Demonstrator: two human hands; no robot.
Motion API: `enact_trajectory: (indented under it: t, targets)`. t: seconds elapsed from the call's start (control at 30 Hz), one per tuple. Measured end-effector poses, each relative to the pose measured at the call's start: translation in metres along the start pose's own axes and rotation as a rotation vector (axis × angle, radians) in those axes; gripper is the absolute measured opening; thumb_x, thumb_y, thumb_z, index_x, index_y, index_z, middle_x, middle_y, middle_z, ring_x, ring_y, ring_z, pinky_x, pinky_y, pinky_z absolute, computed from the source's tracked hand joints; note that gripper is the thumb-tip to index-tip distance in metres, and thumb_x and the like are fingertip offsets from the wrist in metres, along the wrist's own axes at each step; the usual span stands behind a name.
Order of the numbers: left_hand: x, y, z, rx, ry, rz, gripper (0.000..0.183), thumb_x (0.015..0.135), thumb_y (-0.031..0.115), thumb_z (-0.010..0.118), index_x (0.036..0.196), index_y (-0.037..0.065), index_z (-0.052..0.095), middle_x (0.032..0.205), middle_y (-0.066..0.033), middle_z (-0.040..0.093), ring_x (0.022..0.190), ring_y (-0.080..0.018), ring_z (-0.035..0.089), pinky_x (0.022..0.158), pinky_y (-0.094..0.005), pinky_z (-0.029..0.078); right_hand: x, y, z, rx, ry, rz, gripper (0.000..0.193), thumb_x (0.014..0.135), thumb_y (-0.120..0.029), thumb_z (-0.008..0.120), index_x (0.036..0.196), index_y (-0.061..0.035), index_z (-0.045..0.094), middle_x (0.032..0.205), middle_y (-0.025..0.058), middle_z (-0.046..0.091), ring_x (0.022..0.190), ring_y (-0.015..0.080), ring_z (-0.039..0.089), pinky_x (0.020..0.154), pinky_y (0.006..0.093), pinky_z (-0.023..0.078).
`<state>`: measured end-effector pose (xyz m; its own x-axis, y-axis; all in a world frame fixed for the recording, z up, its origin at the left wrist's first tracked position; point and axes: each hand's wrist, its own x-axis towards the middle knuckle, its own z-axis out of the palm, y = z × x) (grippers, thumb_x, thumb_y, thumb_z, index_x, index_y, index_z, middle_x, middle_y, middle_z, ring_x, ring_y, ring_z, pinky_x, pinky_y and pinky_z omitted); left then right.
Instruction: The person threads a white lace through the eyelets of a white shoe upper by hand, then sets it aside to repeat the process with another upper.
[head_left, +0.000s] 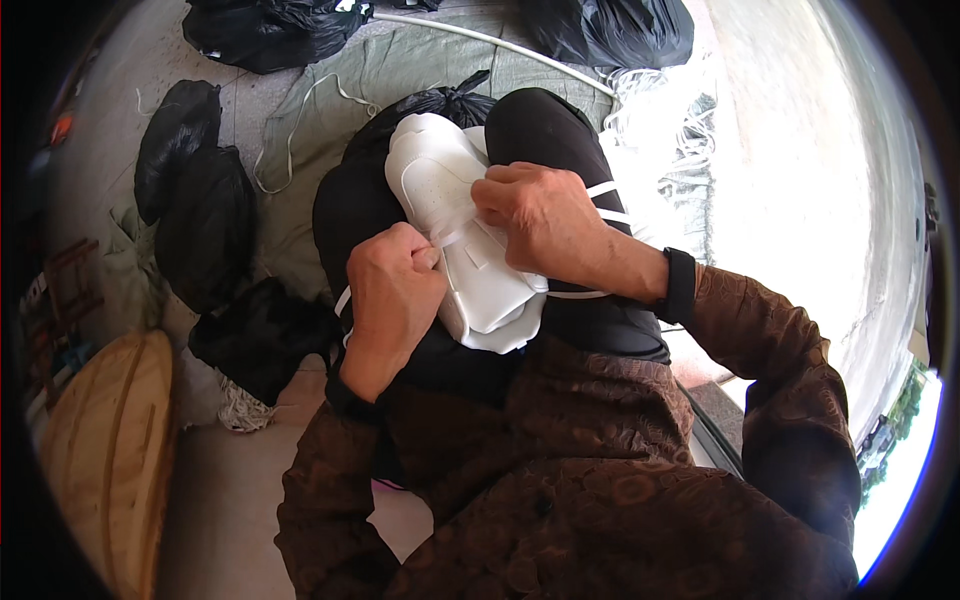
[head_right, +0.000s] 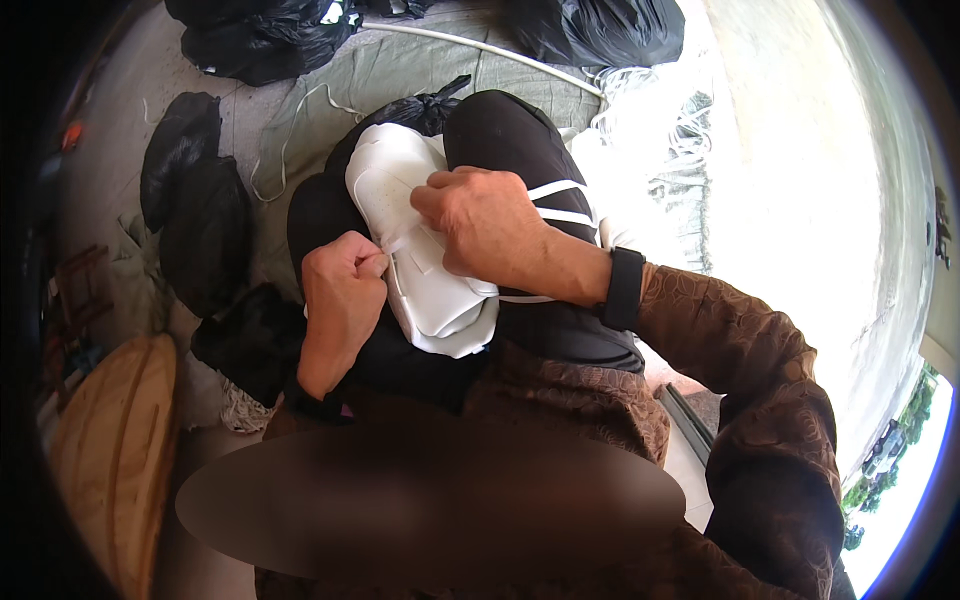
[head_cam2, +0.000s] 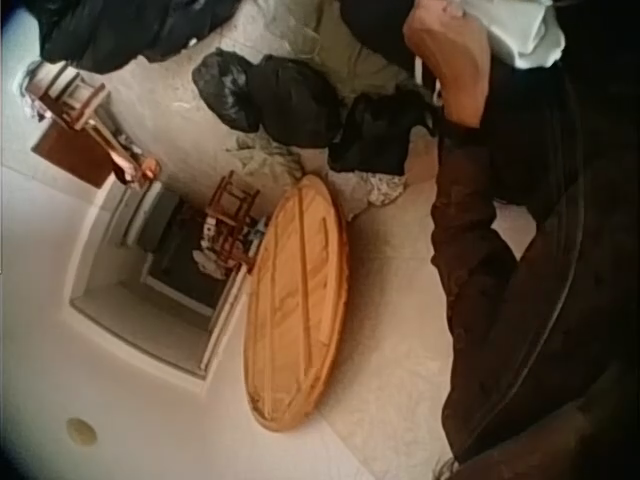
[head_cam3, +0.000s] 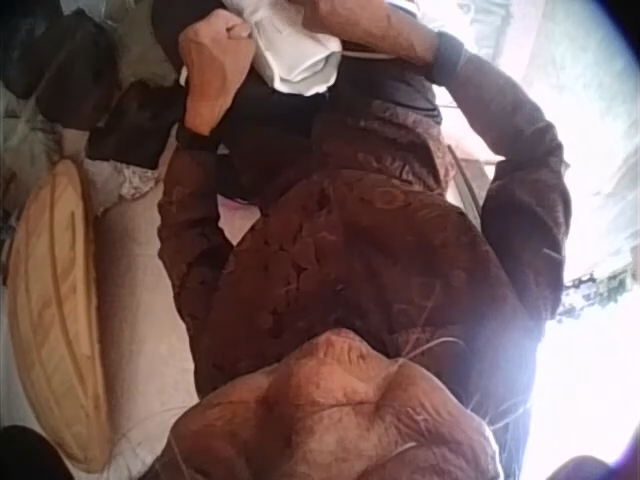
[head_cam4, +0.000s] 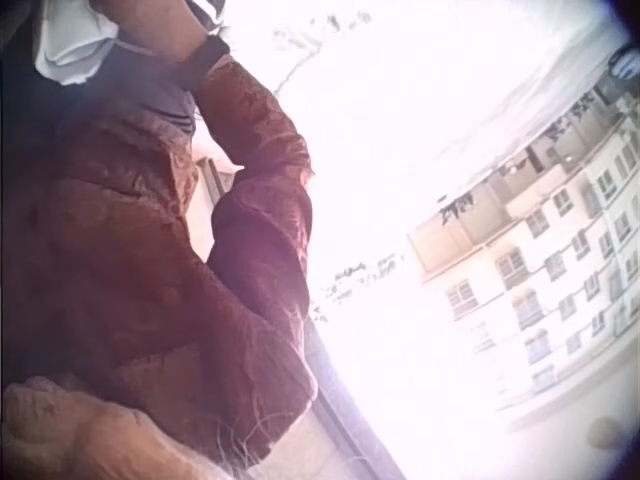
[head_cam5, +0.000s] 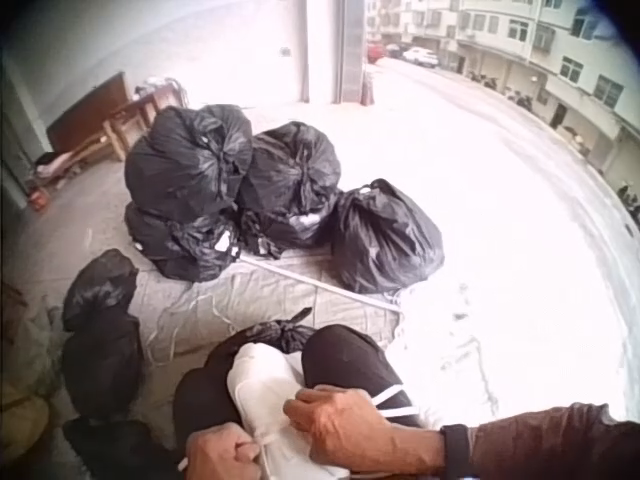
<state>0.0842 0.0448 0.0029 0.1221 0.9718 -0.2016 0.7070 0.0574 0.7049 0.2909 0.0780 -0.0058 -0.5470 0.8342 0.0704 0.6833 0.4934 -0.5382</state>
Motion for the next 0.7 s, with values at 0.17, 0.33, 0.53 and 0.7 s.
enact_trajectory:
  t: [0.17,0.33,0.53,0.7]
  targets:
    - [-0.021,0.021,-0.013,0.119,0.269,0.320,0.043,0.061,0.009,0.086,0.095,0.003,0.061,0.086,-0.0107,0.054,0.076,-0.0265,0.056,0.066,-0.0370,0.047,-0.016,-0.017,-0.015,-0.046,0.068,0.013,0.023,0.073,-0.014,0.077,0.087,-0.0002,0.065,0.088,0.0118,0.065,0.087,0.0302,0.063,0.072,0.0404,0.053]
    - [-0.020,0.005,-0.006,0.112,0.192,0.312,0.028,0.062,-0.002,0.070,0.088,-0.001,0.061,0.083,-0.0131,0.055,0.083,-0.0350,0.058,0.073,-0.0451,0.049,-0.011,-0.013,-0.025,-0.059,-0.060,0.034,0.010,0.081,-0.007,0.070,0.090,-0.0010,0.069,0.084,0.0116,0.063,0.085,0.0319,0.063,0.074,0.0421,0.054]
    - [-0.036,0.014,0.003,-0.346,0.263,0.074,0.023,0.069,-0.012,0.055,0.088,-0.001,0.061,0.077,-0.0063,0.065,0.064,-0.0107,0.061,0.063,-0.0254,0.050,-0.019,-0.003,-0.016,0.199,0.137,-0.112,0.011,0.077,0.005,0.070,0.086,-0.0009,0.070,0.082,0.0124,0.066,0.081,0.0310,0.064,0.071,0.0397,0.054]
    - [-0.037,0.010,0.012,-0.484,0.326,0.041,0.022,0.071,-0.012,0.059,0.091,-0.002,0.059,0.078,-0.0057,0.066,0.069,-0.0117,0.064,0.065,-0.0262,0.053,-0.022,-0.011,-0.018,0.124,0.153,-0.058,0.023,0.070,0.005,0.072,0.091,-0.0030,0.069,0.086,0.0100,0.064,0.085,0.0292,0.065,0.071,0.0374,0.055]
